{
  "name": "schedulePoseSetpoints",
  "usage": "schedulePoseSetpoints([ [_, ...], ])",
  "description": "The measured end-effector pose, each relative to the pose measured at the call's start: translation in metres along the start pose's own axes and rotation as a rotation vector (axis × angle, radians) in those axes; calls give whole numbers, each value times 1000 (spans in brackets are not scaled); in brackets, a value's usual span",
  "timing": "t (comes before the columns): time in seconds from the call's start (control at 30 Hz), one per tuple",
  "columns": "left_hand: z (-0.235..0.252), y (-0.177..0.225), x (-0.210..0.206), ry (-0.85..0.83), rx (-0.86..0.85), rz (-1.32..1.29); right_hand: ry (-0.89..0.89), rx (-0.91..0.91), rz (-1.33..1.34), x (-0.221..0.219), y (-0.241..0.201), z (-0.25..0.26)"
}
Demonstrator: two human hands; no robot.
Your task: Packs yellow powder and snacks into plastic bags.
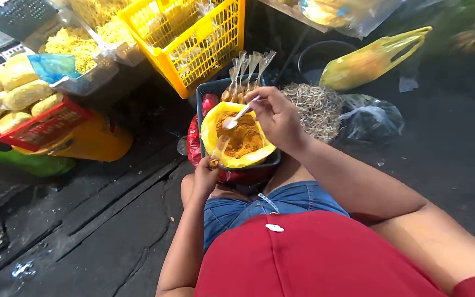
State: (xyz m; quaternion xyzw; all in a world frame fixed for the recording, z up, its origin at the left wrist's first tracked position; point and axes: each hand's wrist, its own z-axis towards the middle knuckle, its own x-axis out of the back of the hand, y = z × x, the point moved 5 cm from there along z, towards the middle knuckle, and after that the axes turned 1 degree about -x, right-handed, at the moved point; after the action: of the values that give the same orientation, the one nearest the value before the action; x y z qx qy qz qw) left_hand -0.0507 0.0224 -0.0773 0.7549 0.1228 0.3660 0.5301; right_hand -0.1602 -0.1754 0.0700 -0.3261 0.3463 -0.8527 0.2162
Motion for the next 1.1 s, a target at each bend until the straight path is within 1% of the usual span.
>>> schedulePoseSetpoints([
  [0.03, -1, -3, 2, 13, 1, 29, 34, -38, -44, 2, 15, -2],
  [0.07, -2, -6, 4, 20, 3, 54, 29, -98, -117, 0, 32, -7],
  [0.1, -3, -7, 5, 21, 7, 79, -35, -188, -196, -6, 50, -15],
  [0.17, -7, -8, 5, 9, 11, 120, -237, -371, -296, -29, 82, -43],
  [0.23, -8, -8, 4, 7, -12, 139, -399, -533, -278, -48, 102, -70],
  [0.27, -7, -7, 4, 9, -23, 147, -426, -588, -237, -52, 106, -75],
  [0.4, -10, -6, 4, 19, -25, 171, -393, -708, -70, -59, 102, -71],
  [0.5, -9, 0, 3, 25, -25, 207, -447, -787, -7, -69, 102, -76],
  [0.53, -7, 2, 3, 36, -38, 220, -443, -815, 12, -68, 102, -75],
  [0.6, -6, 5, 2, 66, -63, 236, -374, -888, 87, -61, 104, -72],
  [0.7, -5, 2, 1, 90, -65, 263, -191, -983, 281, -47, 113, -64],
  [0.8, -3, 2, 1, 88, -37, 284, -39, -1019, 411, -29, 114, -52],
  [0.97, 1, 3, -3, 102, -41, 303, 55, -980, 473, -2, 106, -30],
  [1.1, 2, 6, -5, 111, -56, 327, 48, -962, 499, 4, 100, -21],
])
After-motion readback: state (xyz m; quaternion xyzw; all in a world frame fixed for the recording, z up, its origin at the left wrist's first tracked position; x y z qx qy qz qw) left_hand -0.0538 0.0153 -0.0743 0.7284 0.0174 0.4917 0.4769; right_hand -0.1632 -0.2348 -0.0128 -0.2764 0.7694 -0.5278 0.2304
